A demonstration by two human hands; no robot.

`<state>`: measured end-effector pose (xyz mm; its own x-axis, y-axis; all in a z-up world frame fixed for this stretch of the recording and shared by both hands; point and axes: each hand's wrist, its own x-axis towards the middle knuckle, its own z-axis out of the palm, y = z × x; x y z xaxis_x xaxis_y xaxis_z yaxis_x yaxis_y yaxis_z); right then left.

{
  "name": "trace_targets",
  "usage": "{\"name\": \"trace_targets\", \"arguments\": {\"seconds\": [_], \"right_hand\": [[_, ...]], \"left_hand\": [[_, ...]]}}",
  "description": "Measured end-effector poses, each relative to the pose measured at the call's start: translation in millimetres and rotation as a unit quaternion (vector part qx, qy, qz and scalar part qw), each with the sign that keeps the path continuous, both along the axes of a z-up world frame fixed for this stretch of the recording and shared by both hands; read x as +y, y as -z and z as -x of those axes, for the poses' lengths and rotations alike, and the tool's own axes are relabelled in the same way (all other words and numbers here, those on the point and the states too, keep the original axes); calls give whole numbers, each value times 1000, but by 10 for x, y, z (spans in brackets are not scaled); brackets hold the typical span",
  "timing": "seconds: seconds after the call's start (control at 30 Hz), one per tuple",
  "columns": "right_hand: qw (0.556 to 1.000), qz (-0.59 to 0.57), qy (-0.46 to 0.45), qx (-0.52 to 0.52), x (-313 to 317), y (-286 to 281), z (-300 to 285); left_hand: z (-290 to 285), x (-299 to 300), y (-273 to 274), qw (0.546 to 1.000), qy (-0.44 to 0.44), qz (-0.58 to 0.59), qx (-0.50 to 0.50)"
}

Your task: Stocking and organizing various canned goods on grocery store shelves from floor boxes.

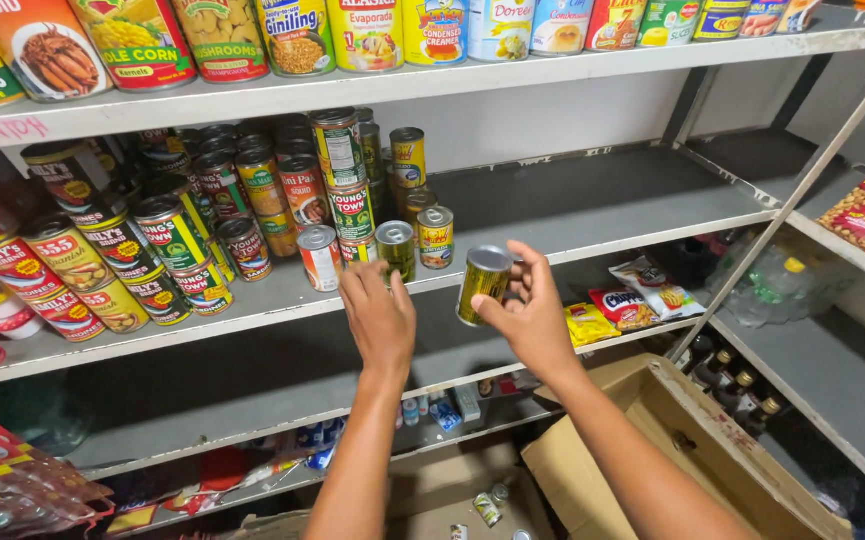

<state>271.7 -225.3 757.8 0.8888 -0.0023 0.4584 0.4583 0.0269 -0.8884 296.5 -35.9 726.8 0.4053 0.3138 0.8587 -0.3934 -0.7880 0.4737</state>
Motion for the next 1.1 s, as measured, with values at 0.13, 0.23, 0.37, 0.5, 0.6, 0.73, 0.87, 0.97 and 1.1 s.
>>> {"name": "trace_targets", "arguments": {"seconds": [0.13,0.23,0.37,0.5,0.6,0.73,0.87,0.97,1.1], "right_hand": [[991,53,12,-123,54,-94,-386],[984,93,8,-153,266,-391,-609],[979,114,-16,-166,594,-576,-983],[973,174,32,-149,800,-732,-1073],[956,205,44,-204,851,-705,-1150],[959,229,61,-157,883,-659,-1286],[934,237,104,-245,919,-542,-1484],[940,266,91,-195,945,-736,-1358],[923,320,83,-199,852,-793,-1567]], "left_hand": [[137,13,156,990,-3,-99,102],[103,-27,170,981,-19,-157,112],[55,-84,165,975,-21,-167,147],[-14,-106,167,975,-30,-180,125],[-83,-129,179,966,-49,-196,162],[-182,-214,153,958,-81,-204,186],[-236,-287,135,954,-111,-196,198],[-271,-344,88,953,-116,-178,215],[-354,-395,117,942,-146,-186,237]]}}
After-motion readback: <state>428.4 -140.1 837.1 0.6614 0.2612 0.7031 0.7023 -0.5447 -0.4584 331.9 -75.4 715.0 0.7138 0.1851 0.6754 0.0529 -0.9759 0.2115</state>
